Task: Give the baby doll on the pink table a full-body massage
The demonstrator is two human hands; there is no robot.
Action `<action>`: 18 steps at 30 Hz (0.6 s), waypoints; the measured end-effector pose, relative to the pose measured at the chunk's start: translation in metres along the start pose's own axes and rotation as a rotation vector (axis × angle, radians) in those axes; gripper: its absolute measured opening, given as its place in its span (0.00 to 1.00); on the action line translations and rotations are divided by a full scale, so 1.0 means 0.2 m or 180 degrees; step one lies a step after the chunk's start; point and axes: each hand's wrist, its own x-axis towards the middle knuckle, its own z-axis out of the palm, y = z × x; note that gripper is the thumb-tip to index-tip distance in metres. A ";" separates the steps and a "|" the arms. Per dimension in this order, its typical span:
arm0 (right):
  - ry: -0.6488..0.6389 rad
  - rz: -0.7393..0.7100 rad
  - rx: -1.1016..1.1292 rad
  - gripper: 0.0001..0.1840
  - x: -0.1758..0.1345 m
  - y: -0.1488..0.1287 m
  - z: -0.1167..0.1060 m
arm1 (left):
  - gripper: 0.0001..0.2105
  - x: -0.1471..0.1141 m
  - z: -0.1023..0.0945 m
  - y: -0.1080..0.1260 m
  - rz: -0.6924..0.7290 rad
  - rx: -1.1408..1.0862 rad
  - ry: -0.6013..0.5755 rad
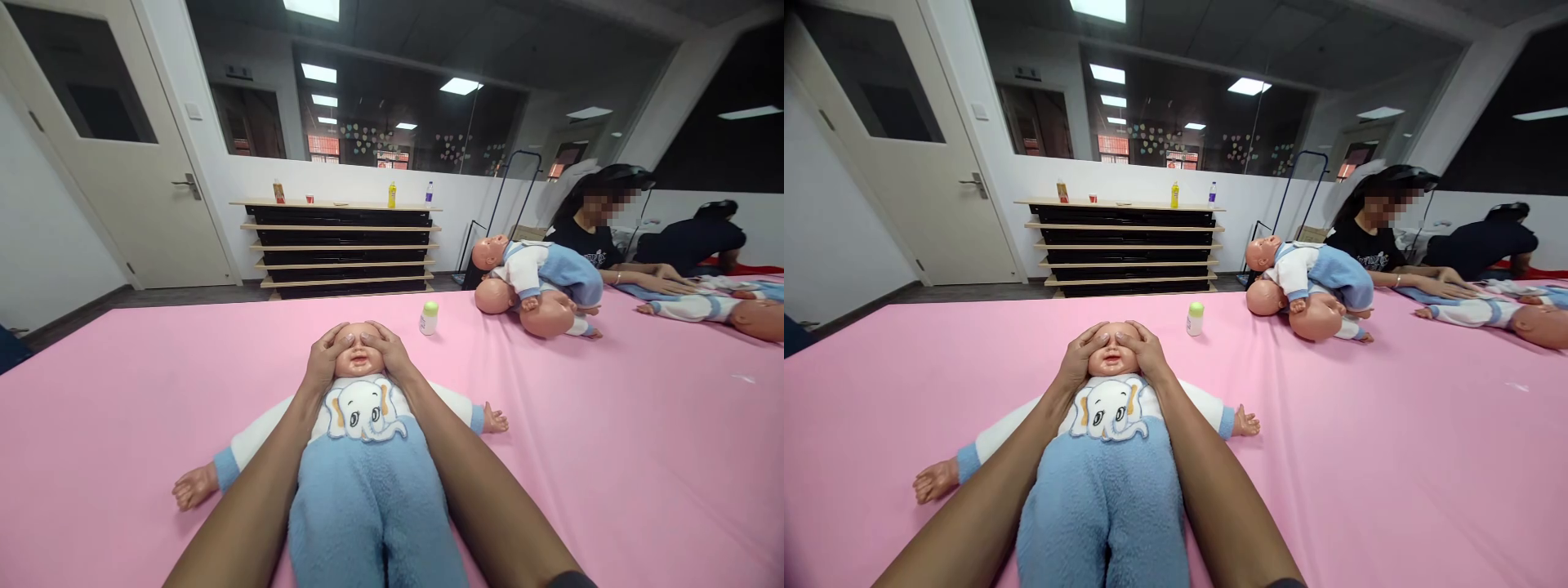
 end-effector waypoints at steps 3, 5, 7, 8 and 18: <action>0.0023 -0.0043 0.0040 0.30 0.01 0.01 0.00 | 0.32 0.01 0.00 -0.01 0.0096 -0.0058 0.0032; 0.0036 -0.0039 0.0080 0.29 0.02 0.02 0.00 | 0.30 0.01 0.00 -0.01 0.0167 -0.0123 0.0087; 0.0128 -0.0084 0.0110 0.27 0.03 0.03 0.00 | 0.28 0.01 0.01 -0.01 0.0234 -0.0159 0.0156; 0.0211 -0.0130 0.0125 0.25 0.04 0.04 0.00 | 0.27 0.01 0.01 -0.01 0.0275 -0.0150 0.0197; -0.0028 0.0084 0.0127 0.32 0.00 0.01 -0.01 | 0.32 -0.01 0.01 0.00 0.0121 -0.0042 -0.0072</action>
